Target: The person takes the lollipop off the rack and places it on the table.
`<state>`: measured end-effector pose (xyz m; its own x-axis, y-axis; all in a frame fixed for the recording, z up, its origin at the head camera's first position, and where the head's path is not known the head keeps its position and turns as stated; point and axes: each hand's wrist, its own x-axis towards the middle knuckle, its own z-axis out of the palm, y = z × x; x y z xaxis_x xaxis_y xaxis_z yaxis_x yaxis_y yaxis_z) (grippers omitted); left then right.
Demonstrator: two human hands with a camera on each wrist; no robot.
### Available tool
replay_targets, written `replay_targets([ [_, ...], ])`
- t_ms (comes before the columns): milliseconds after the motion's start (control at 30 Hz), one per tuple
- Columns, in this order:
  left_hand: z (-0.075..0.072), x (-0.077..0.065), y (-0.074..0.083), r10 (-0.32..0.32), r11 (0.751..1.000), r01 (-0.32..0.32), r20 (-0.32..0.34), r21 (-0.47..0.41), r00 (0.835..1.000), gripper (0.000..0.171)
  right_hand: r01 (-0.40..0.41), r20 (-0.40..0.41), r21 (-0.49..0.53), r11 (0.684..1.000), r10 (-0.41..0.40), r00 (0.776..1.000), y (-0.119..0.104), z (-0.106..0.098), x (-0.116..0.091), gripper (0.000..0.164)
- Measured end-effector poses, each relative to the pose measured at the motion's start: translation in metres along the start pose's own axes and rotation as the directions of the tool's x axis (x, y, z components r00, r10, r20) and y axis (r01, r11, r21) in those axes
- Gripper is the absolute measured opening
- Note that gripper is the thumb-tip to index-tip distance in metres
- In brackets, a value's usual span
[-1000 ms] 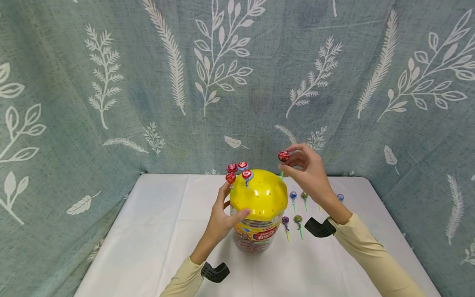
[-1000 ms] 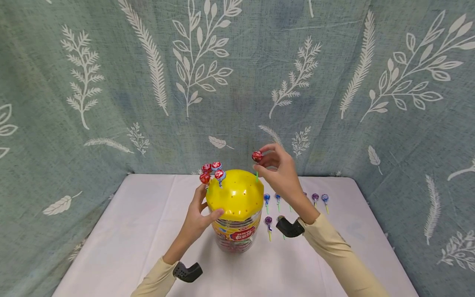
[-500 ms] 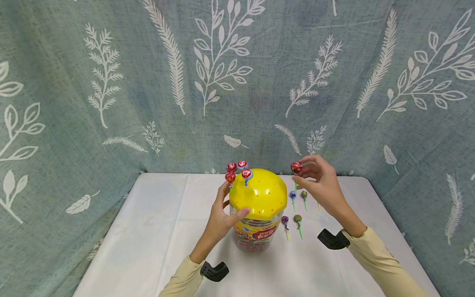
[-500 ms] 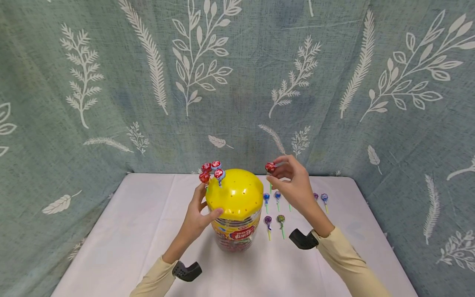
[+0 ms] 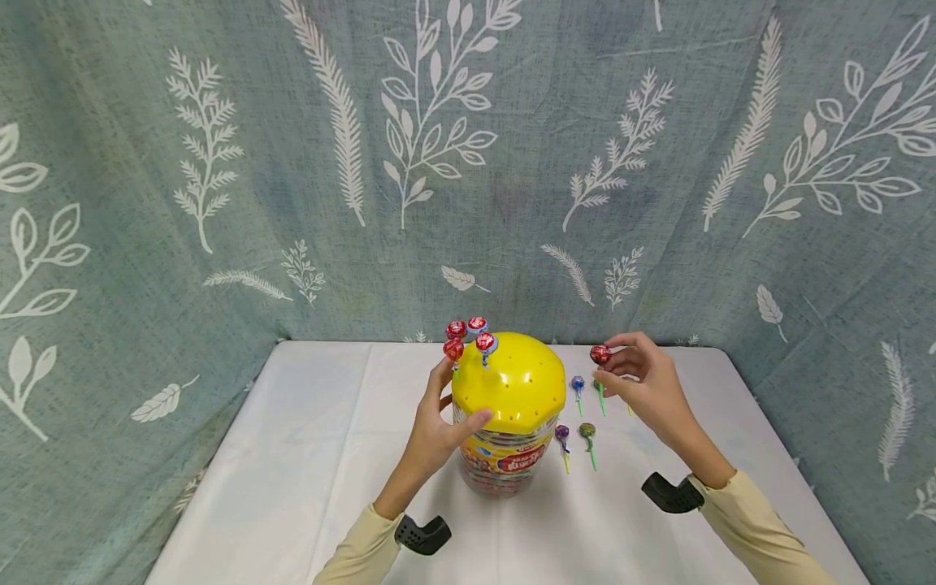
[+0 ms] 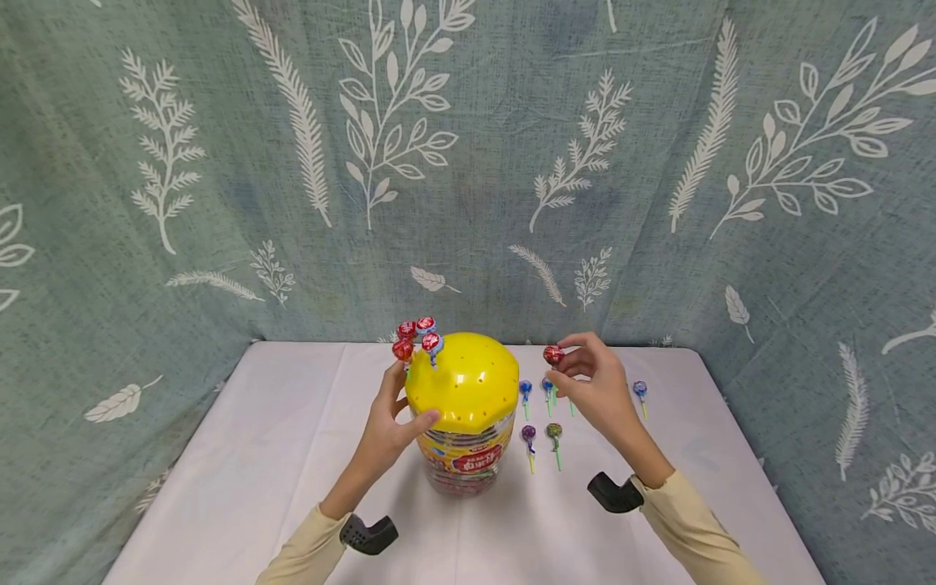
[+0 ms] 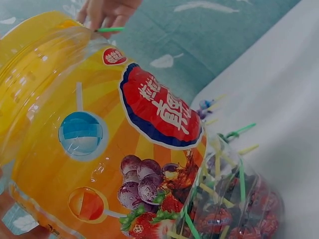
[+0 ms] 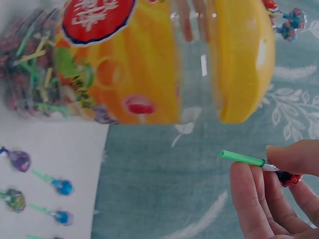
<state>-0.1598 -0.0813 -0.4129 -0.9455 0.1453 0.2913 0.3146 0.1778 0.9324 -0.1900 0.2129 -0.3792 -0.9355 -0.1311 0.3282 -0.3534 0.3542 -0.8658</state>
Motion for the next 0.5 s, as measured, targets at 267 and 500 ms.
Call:
replay_targets([
  [267, 0.0, 0.0, 0.001, 0.005, 1.0, -0.005, 0.0, -0.005, 1.0, 0.083, -0.086, -0.006, -0.043, 0.995, 0.085, 0.996, 0.018, -0.003, -0.01, 0.037],
  [500, 0.0, 0.0, 0.0, 0.002, 1.0, -0.002, -0.003, -0.006, 1.0, 0.082, -0.161, -0.017, -0.048, 0.986, 0.16, 0.987, 0.033, -0.003, -0.015, 0.038],
])
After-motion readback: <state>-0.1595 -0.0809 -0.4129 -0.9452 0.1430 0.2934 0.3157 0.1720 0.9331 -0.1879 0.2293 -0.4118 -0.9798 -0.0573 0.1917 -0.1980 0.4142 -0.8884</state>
